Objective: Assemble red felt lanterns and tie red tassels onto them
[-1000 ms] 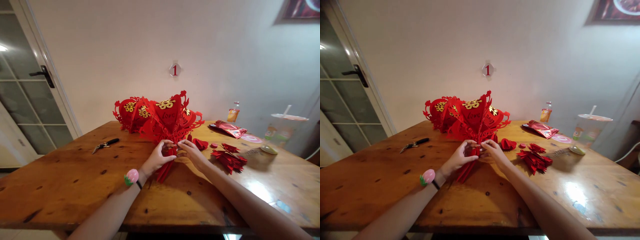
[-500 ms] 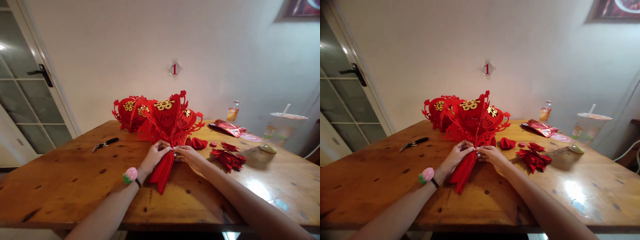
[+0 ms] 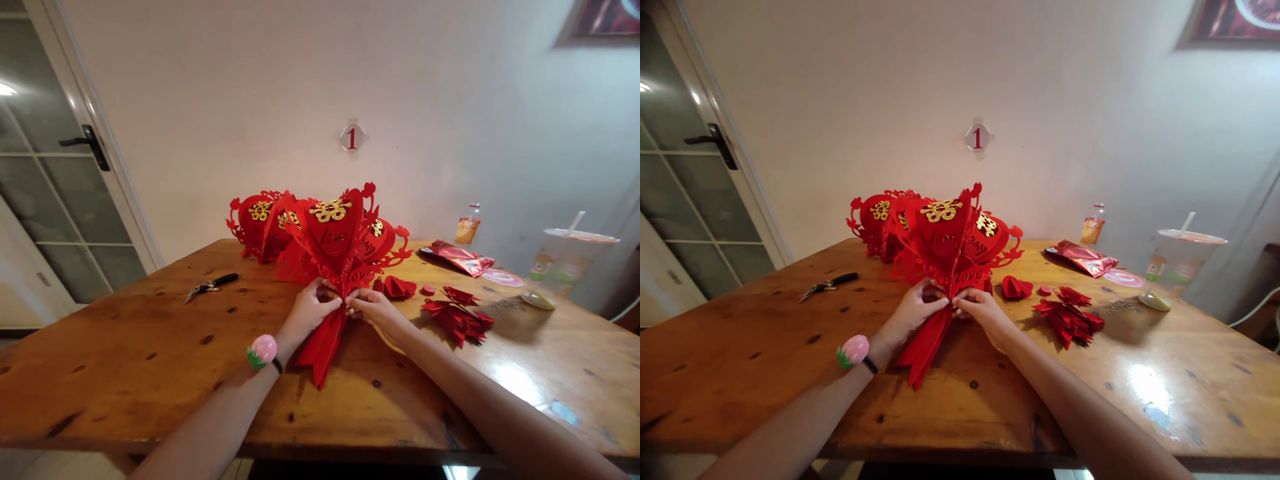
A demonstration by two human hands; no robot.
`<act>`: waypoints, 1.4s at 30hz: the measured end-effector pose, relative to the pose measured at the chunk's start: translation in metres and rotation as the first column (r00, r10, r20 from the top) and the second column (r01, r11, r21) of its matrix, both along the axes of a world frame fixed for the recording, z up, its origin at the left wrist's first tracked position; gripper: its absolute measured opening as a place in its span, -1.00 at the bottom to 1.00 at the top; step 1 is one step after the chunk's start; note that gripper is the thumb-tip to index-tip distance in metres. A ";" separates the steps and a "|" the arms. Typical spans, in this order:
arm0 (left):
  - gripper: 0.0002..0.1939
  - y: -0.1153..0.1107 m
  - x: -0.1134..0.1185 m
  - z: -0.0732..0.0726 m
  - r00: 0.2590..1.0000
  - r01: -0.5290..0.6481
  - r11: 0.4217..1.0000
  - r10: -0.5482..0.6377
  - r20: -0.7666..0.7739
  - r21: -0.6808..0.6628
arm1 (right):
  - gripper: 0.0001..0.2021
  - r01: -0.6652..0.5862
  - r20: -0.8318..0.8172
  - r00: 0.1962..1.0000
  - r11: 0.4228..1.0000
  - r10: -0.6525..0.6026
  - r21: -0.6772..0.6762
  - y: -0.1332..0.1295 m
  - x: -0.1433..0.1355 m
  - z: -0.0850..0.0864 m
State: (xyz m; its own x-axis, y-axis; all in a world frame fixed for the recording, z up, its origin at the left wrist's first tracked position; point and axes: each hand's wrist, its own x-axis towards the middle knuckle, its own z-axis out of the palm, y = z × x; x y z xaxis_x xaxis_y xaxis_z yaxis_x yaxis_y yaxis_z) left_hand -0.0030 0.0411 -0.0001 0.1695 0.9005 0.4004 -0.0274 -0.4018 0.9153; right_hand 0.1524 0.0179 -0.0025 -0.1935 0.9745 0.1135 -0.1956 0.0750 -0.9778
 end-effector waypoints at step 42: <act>-0.68 -0.024 0.000 0.021 0.921 0.191 0.967 -0.116 0.372 -0.170 | -0.75 -0.201 0.145 0.973 0.971 0.181 0.134 -0.013 -0.008 0.009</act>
State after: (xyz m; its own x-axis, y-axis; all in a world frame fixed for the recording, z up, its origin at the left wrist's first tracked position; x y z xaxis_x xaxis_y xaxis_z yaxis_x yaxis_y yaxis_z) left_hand -0.0029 0.0175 0.0213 0.1921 0.9421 0.2748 -0.4132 -0.1764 0.8934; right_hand 0.1445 0.0049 0.0068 -0.3970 0.8927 0.2134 -0.0914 0.1929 -0.9770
